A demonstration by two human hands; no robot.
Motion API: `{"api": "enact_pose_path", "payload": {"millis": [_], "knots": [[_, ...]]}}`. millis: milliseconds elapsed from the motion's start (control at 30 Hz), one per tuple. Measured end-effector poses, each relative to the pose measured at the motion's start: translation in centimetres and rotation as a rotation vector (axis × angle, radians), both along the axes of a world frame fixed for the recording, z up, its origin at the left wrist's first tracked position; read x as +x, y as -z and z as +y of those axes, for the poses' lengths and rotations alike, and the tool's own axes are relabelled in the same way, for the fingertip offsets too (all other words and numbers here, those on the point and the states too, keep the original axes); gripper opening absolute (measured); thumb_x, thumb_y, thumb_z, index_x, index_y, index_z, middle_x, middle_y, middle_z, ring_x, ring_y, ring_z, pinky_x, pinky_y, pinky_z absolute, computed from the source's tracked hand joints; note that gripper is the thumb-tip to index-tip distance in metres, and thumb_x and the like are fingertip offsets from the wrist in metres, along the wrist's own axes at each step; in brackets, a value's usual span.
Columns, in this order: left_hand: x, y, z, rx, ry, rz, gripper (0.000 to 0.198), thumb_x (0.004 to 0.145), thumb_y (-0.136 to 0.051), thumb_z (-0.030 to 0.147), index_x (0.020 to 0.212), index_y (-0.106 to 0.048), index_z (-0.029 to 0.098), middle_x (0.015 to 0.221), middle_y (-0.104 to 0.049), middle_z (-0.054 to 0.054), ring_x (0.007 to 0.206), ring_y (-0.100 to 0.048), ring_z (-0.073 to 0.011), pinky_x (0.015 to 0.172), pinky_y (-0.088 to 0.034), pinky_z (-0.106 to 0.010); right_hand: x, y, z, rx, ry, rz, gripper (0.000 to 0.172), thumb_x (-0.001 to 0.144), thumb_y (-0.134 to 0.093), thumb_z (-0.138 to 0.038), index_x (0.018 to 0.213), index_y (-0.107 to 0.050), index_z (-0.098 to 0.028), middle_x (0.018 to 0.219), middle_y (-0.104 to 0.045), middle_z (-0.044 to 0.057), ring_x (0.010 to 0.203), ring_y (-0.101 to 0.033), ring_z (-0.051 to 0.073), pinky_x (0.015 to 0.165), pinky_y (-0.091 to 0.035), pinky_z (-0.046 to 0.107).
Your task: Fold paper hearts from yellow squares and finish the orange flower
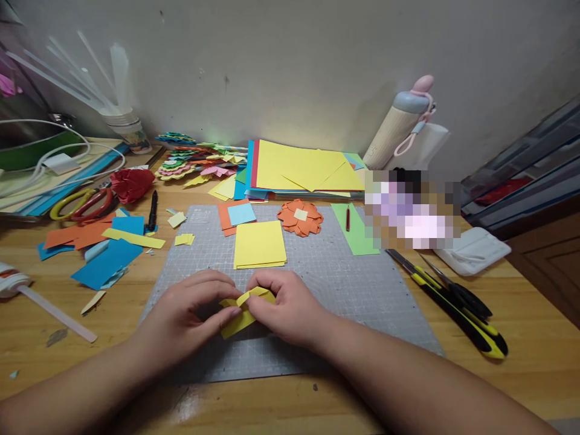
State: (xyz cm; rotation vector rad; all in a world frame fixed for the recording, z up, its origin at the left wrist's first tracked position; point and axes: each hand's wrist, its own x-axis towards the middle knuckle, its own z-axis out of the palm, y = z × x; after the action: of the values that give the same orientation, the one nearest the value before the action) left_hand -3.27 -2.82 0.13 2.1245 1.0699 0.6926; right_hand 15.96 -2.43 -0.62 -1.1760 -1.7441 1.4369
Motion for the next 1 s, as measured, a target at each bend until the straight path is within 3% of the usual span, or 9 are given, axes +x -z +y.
{"api": "enact_pose_path", "payload": {"millis": [200,433,733,933,1000], "knots": [[-0.26,0.27,-0.12,0.153,0.060,0.120,0.010,0.085,-0.058,0.022,0.088,-0.067,0.019,0.087,-0.067,-0.004,0.084,-0.059,-0.0181,0.075,-0.044,-0.034,0.07,0.06,-0.13,0.046,-0.068,-0.080,0.008,0.071,-0.048,-0.014,0.065,-0.051,-0.018,0.060,-0.044,-0.005,0.057,-0.039,0.009,0.052,-0.032,0.021],[-0.38,0.35,0.19,0.136,0.073,0.018,0.011,0.087,-0.056,0.023,0.086,-0.067,0.019,0.083,-0.067,-0.003,0.081,-0.059,-0.0162,0.074,-0.044,-0.031,0.21,-0.37,0.15,-0.200,-0.065,0.088,0.007,0.072,-0.051,-0.020,0.066,-0.053,-0.018,0.057,-0.047,-0.005,0.054,-0.043,0.009,0.050,-0.035,0.021],[0.22,-0.44,0.24,-0.400,-0.079,-0.129,0.020,0.081,-0.059,0.031,0.067,-0.063,0.017,0.069,-0.062,0.000,0.067,-0.055,-0.0140,0.064,-0.041,-0.027,0.13,-0.49,-0.16,-0.148,-0.082,0.136,0.014,0.076,-0.057,-0.022,0.063,-0.052,-0.016,0.056,-0.047,-0.005,0.051,-0.041,0.007,0.048,-0.033,0.019],[-0.02,-0.08,0.44,-0.700,-0.137,-0.297,0.018,0.076,-0.064,0.036,0.075,-0.067,0.018,0.077,-0.066,-0.002,0.071,-0.056,-0.0144,0.065,-0.041,-0.026,-0.26,-0.35,-0.35,-0.413,0.007,0.325,0.017,0.075,-0.060,-0.031,0.069,-0.053,-0.017,0.059,-0.058,-0.002,0.048,-0.057,0.011,0.045,-0.044,0.022],[-0.11,0.09,0.46,-0.757,-0.136,-0.338,0.019,0.076,-0.065,0.036,0.076,-0.067,0.018,0.077,-0.066,-0.001,0.070,-0.055,-0.0136,0.064,-0.041,-0.025,-0.28,-0.27,-0.33,-0.427,0.013,0.343,0.018,0.074,-0.062,-0.031,0.069,-0.053,-0.017,0.058,-0.059,-0.002,0.047,-0.058,0.011,0.044,-0.045,0.022]]}}
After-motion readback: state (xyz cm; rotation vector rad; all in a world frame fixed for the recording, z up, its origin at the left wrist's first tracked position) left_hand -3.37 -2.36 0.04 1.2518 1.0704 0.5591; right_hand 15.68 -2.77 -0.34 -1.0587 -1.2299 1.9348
